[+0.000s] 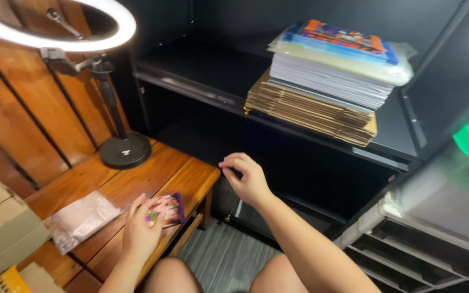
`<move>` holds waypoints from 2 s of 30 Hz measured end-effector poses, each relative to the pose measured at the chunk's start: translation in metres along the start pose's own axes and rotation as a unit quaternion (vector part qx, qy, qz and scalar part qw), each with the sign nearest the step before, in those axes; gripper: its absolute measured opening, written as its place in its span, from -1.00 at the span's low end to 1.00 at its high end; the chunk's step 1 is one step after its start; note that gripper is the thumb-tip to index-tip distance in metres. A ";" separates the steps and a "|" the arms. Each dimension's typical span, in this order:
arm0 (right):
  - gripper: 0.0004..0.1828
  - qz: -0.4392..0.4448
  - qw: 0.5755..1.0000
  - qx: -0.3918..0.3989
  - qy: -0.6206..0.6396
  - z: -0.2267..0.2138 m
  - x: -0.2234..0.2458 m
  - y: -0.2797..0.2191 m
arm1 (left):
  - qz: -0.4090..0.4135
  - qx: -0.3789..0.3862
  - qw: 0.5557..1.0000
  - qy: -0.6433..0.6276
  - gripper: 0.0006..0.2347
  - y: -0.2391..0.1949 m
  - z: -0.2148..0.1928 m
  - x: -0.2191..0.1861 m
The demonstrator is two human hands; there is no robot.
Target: The person sits on the floor and organizes stationery items. They pick up small colorful boxes and a plastic-wrapped item from a wooden table, then place them onto a stack of papers on a black shelf. Finally, they pick up a package of photo paper and place it on the shelf.
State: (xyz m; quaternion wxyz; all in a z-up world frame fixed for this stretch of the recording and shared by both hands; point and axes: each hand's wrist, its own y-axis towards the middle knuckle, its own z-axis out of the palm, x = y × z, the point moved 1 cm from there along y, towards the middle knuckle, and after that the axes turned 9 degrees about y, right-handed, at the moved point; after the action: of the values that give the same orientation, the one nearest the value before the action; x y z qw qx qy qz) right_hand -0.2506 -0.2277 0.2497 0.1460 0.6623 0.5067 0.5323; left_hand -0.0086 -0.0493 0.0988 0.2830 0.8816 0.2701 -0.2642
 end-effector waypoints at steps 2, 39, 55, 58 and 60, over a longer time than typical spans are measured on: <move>-0.87 0.038 0.999 0.015 0.021 0.025 -0.018 -0.024 | 0.010 -0.022 0.999 0.038 -0.63 -0.014 0.011 0.034; -0.67 0.190 0.929 0.264 -0.175 0.186 -0.124 -0.129 | 0.047 -0.068 0.983 0.164 -0.58 -0.051 0.032 0.071; -0.75 0.203 0.967 0.152 -0.038 0.171 -0.103 -0.129 | 0.011 -0.081 0.989 0.126 -0.76 -0.050 0.032 0.081; -0.73 0.192 0.968 0.158 -0.038 0.172 -0.098 -0.128 | 0.000 -0.079 0.992 0.101 -0.77 -0.050 0.028 0.079; -0.69 0.176 0.967 0.179 -0.043 0.172 -0.094 -0.127 | -0.004 -0.075 0.991 0.107 -0.77 -0.049 0.029 0.081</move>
State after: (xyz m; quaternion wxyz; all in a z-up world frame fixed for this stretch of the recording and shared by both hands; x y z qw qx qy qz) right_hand -0.1615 -0.1897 0.0372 -0.0495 0.7788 0.4622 0.4211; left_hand 0.0095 -0.0072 0.0103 0.3164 0.8801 0.3214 -0.1483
